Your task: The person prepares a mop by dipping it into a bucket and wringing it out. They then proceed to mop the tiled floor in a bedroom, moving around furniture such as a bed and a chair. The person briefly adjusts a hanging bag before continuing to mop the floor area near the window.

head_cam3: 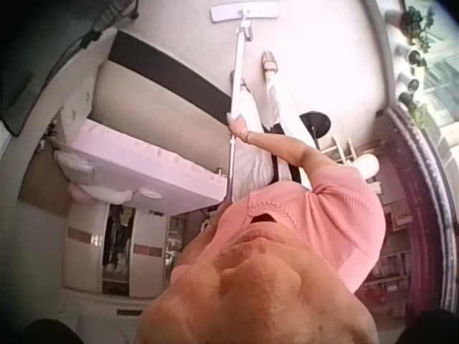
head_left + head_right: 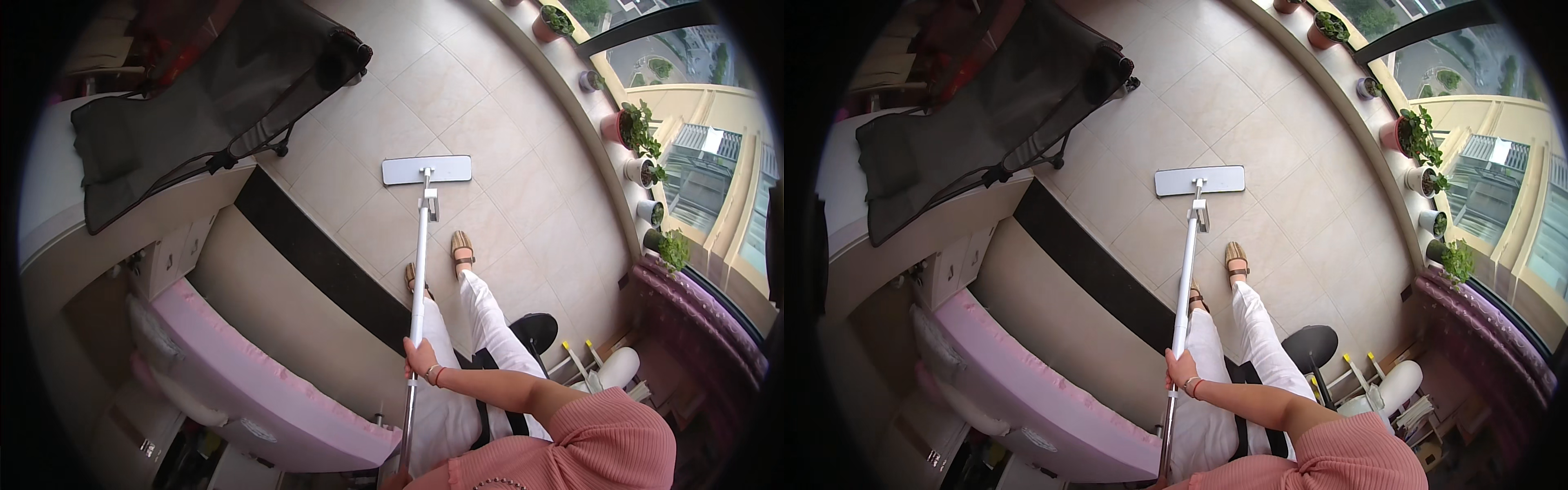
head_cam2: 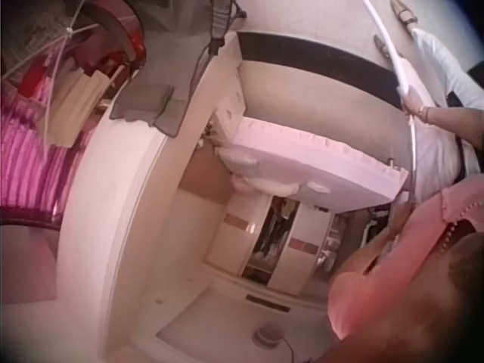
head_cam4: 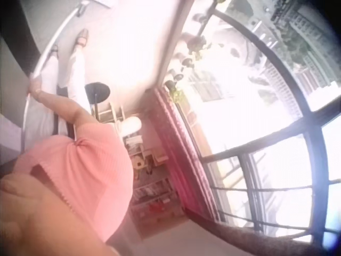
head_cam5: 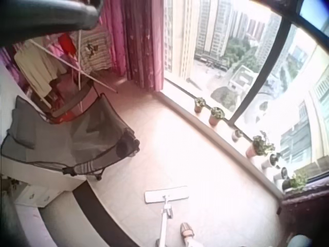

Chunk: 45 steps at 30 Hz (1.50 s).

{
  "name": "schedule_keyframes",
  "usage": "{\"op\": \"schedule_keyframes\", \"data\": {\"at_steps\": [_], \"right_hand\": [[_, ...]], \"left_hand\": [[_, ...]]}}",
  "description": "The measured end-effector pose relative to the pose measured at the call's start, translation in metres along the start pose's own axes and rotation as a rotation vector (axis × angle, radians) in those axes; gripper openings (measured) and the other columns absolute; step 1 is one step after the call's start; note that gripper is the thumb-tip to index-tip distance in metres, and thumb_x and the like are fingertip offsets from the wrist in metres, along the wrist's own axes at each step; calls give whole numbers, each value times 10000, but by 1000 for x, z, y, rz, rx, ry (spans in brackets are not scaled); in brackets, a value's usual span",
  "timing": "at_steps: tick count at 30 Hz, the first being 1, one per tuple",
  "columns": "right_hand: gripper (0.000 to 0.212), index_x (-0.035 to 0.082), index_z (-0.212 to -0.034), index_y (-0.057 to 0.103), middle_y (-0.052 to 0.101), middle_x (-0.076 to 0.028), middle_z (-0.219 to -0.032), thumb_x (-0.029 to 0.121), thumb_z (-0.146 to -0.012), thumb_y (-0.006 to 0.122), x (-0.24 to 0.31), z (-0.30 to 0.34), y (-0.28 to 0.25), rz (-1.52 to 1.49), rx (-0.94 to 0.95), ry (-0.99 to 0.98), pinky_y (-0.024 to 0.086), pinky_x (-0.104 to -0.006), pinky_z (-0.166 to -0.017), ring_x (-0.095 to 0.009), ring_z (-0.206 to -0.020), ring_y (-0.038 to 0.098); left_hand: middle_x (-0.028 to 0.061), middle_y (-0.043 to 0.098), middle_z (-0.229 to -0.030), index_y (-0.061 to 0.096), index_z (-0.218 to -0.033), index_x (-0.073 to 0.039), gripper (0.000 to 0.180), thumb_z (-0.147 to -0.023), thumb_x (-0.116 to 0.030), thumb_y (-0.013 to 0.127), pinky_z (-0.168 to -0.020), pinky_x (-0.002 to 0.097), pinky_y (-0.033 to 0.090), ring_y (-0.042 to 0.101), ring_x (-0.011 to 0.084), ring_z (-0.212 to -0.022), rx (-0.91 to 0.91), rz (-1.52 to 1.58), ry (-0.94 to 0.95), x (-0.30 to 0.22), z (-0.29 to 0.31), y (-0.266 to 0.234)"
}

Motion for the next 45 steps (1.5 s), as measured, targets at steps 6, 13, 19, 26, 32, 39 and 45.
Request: {"op": "schedule_keyframes", "data": {"at_steps": [6, 13, 19, 26, 32, 39, 45], "right_hand": [[309, -57, -853, 396, 545, -112, -550, 234, -889, 491, 139, -75, -34, 107, -32, -213, 466, -333, -332, -203, -363, 535], [267, -102, -995, 486, 617, -188, -771, 89, -816, 535, 409, -150, -77, 294, -281, -501, 527, -343, -434, -258, -541, 639], [217, -93, -952, 504, 594, -144, -724, 82, -824, 497, 470, -174, -103, 175, -192, -501, 519, -334, -411, -213, -486, 602], [156, -43, -804, 438, 513, -96, -580, 112, -810, 443, 368, -157, -138, -106, -91, -453, 499, -340, -369, -176, -423, 539], [221, 20, -807, 396, 476, -70, -503, 221, -857, 473, 212, -126, -145, -329, -141, -332, 436, -323, -307, -171, -363, 497], [275, 26, -766, 419, 468, -86, -523, 268, -876, 490, 26, -56, -20, -446, -64, -93, 446, -333, -340, -189, -374, 481], [257, -13, -757, 429, 480, -95, -522, 219, -858, 474, -29, 3, 32, -284, -41, 37, 472, -358, -364, -196, -400, 512]], "left_hand": [[-26, 308, -497, 400, -733, -119, 524, -933, -580, 252, -377, 245, 269, 270, 88, -377, 446, 440, -32, -108, -39, 29], [-61, 224, -503, 378, -726, -145, 505, -927, -587, 240, -358, 207, 232, 200, 45, -387, 766, 618, 217, -358, -116, 66], [-61, 227, -493, 379, -718, -148, 518, -913, -610, 248, -356, 217, 243, 205, 46, -387, 622, 484, 238, -420, -142, 76], [-43, 229, -492, 359, -715, -132, 512, -922, -592, 274, -380, 233, 278, 227, 67, -381, 385, 206, 75, -349, -117, 62], [-29, 259, -487, 366, -724, -103, 486, -946, -531, 310, -366, 256, 285, 247, 76, -371, 279, 45, -86, -229, -92, 34], [-28, 381, -503, 444, -727, -119, 426, -935, -487, 391, -379, 266, 298, 365, 121, -406, -125, -233, -122, -63, 14, -57], [-27, 341, -497, 422, -708, -120, 443, -943, -490, 360, -379, 263, 292, 335, 105, -394, -247, -278, -9, -17, 55, -60]]}}
Point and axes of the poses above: each hand's wrist, its own z-axis away from the middle knuckle, its own y-axis out of the palm, x = y × z, the point moved 5 cm from there along -z, towards the middle knuckle
